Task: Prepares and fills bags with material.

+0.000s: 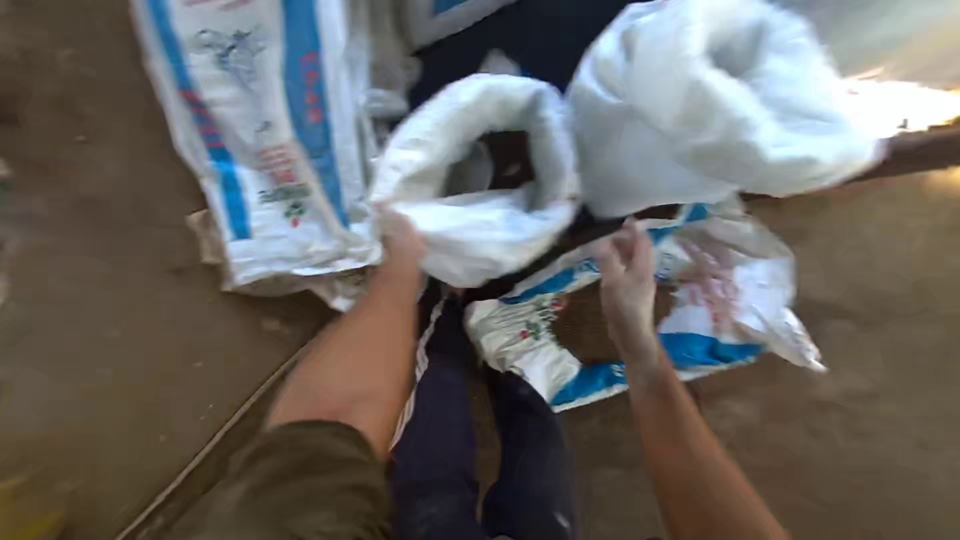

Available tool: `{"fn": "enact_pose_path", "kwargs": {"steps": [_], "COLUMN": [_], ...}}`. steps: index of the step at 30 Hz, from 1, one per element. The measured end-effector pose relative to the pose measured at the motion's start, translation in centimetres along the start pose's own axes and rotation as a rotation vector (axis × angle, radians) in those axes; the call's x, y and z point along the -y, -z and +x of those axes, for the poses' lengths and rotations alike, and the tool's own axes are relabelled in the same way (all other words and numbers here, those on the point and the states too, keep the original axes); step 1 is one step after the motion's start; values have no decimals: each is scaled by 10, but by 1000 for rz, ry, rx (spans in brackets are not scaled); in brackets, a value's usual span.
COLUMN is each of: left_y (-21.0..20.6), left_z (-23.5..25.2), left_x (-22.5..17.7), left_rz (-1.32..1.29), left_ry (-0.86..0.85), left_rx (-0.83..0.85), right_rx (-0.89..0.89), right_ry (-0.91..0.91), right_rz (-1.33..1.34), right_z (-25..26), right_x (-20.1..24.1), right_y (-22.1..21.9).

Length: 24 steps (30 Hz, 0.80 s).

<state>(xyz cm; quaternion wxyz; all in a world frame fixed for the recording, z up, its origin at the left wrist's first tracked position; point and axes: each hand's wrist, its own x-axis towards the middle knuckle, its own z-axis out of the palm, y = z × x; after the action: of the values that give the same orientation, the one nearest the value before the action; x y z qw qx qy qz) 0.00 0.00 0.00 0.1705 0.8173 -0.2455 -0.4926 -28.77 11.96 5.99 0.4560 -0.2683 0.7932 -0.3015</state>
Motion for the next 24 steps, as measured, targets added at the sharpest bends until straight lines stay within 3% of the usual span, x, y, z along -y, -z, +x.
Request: {"fn": "enact_pose_path", "kwargs": {"steps": [2, 4, 7, 9, 10, 12, 14, 16, 18, 21, 24], "left_y": [17, 35, 48, 32, 16, -29, -93, -172, -251, -354, -420], "left_z": [28, 41, 34, 19, 8, -23, -46, -56, -52, -18, 14], "left_x": [-13, -29, -38, -56, -69, -92, -116, -144, -182, -251, -281], "left_rz": [-269, -297, 42, 409, 445, 431, 417, 373, 348, 532, 880], "left_ry": [108, 147, 34, -146, -203, -339, -425, -424, -429, -546, -435], "left_rx": [-104, -179, -176, -277, -319, -252, -10, 221, 334, 267, 299], "right_rx": [7, -18, -153, -270, -309, -364, -428, -485, -473, -232, 202], "right_ry": [-119, -347, -644, -696, -667, -487, -201, 81, 250, 253, 136], "right_rz": [-106, -103, -76, -31, -10, -15, -54, -119, -163, -306, -556], "right_z": [-46, -90, -142, -147, -139, -106, -54, 13, 86, 202, 335], "right_x": [-66, -130, -181, -189, -184, -158, -114, -56, 2, 71, 84], "right_y": [61, 117, 183, 205, 211, 217, 219, 218, 216, 212, 186]}}
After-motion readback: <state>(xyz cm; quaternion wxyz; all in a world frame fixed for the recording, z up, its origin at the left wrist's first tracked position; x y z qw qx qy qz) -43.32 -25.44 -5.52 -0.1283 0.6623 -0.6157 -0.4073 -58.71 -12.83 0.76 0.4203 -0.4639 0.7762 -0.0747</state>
